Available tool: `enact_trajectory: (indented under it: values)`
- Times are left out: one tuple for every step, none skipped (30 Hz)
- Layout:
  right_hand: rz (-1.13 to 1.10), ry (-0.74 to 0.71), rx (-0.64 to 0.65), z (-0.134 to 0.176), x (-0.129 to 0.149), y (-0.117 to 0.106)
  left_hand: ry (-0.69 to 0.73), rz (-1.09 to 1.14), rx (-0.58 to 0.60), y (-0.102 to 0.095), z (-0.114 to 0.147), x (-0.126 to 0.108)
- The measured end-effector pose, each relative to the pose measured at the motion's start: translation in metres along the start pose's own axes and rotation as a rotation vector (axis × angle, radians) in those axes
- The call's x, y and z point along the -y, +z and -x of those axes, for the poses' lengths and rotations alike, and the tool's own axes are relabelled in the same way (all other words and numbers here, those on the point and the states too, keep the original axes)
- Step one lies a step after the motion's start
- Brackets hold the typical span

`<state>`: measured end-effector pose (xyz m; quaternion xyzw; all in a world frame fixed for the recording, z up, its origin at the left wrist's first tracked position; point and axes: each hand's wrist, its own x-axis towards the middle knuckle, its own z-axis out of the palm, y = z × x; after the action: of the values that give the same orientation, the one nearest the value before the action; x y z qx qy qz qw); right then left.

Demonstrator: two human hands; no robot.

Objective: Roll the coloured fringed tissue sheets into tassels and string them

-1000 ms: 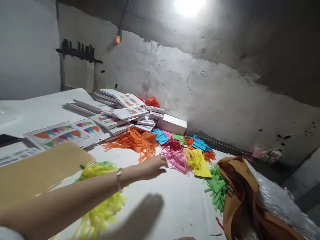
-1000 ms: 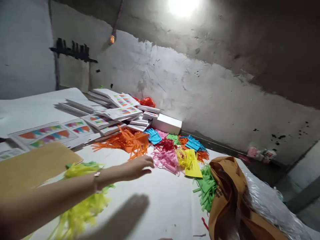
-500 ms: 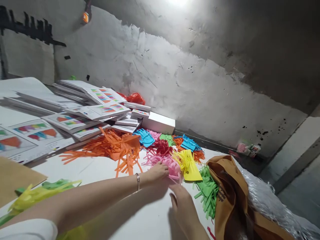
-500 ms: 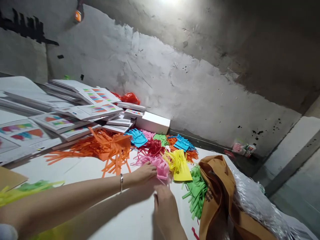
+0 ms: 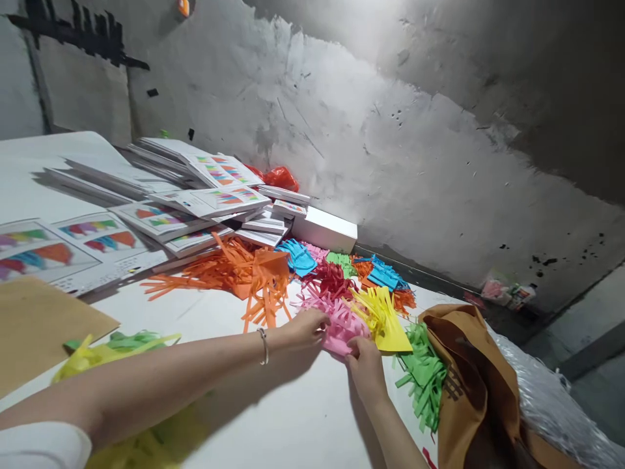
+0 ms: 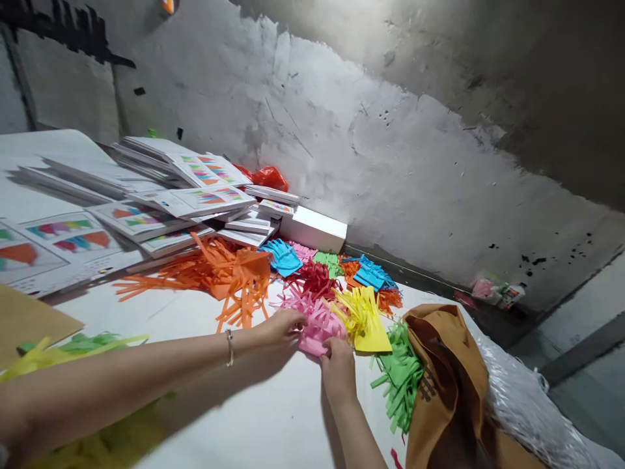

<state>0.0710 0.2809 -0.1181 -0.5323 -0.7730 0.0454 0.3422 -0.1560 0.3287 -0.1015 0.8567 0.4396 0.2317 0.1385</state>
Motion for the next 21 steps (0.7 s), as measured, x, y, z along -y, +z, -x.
enact_trajectory:
  values:
    - [-0.006, 0.005, -0.001, 0.0, -0.001, 0.0, -0.022, 0.009, -0.01, 0.002, -0.001, -0.002]
    - [-0.01, 0.008, -0.002, -0.001, -0.001, 0.0, -0.043, 0.016, -0.018, 0.003, -0.001, -0.004]
    - [-0.013, 0.007, -0.002, -0.001, -0.002, -0.001, -0.063, 0.02, -0.023, 0.004, -0.002, -0.005]
    - [-0.016, 0.002, -0.002, 0.0, -0.002, -0.002, -0.081, 0.022, -0.021, 0.005, -0.002, -0.005]
    - [-0.018, -0.006, 0.0, 0.001, -0.002, -0.003, -0.095, 0.02, -0.013, 0.006, -0.002, -0.004]
    - [-0.018, -0.019, 0.003, 0.001, -0.002, -0.004, -0.104, 0.017, -0.001, 0.006, -0.002, -0.003]
    - [-0.016, -0.033, 0.007, 0.003, -0.001, -0.005, -0.106, 0.013, 0.014, 0.006, -0.001, -0.001]
    - [-0.011, -0.048, 0.011, 0.004, -0.001, -0.005, -0.102, 0.011, 0.03, 0.006, -0.001, 0.0]
    - [-0.002, -0.063, 0.014, 0.004, 0.0, -0.005, -0.093, 0.01, 0.043, 0.007, 0.0, 0.001]
    - [0.008, -0.078, 0.015, 0.005, 0.0, -0.004, -0.083, 0.011, 0.051, 0.007, 0.0, 0.002]
    - [0.02, -0.093, 0.018, 0.005, 0.001, -0.003, -0.074, 0.014, 0.053, 0.008, 0.001, 0.002]
    - [0.031, -0.108, 0.021, 0.005, 0.001, -0.001, -0.066, 0.019, 0.049, 0.009, 0.002, 0.002]
    - [0.04, -0.123, 0.022, 0.004, 0.002, 0.001, -0.06, 0.027, 0.04, 0.009, 0.003, 0.001]
    - [0.046, -0.136, 0.021, 0.003, 0.002, 0.003, -0.056, 0.035, 0.026, 0.01, 0.004, 0.0]
    - [0.048, -0.144, 0.015, 0.002, 0.001, 0.004, -0.054, 0.046, 0.004, 0.01, 0.005, 0.0]
    - [0.046, -0.148, 0.003, 0.001, 0.001, 0.005, -0.053, 0.057, -0.025, 0.009, 0.007, 0.0]
    - [0.04, -0.147, -0.015, 0.001, 0.0, 0.006, -0.053, 0.071, -0.06, 0.008, 0.008, 0.0]
    - [0.03, -0.143, -0.038, 0.0, -0.001, 0.005, -0.052, 0.087, -0.098, 0.008, 0.01, 0.0]
    - [0.015, -0.137, -0.062, 0.0, -0.002, 0.004, -0.05, 0.104, -0.135, 0.007, 0.011, 0.0]
    - [-0.002, -0.131, -0.087, 0.0, -0.003, 0.003, -0.045, 0.123, -0.166, 0.006, 0.012, 0.0]
    - [-0.021, -0.125, -0.111, 0.0, -0.004, 0.001, -0.037, 0.144, -0.189, 0.006, 0.012, 0.0]
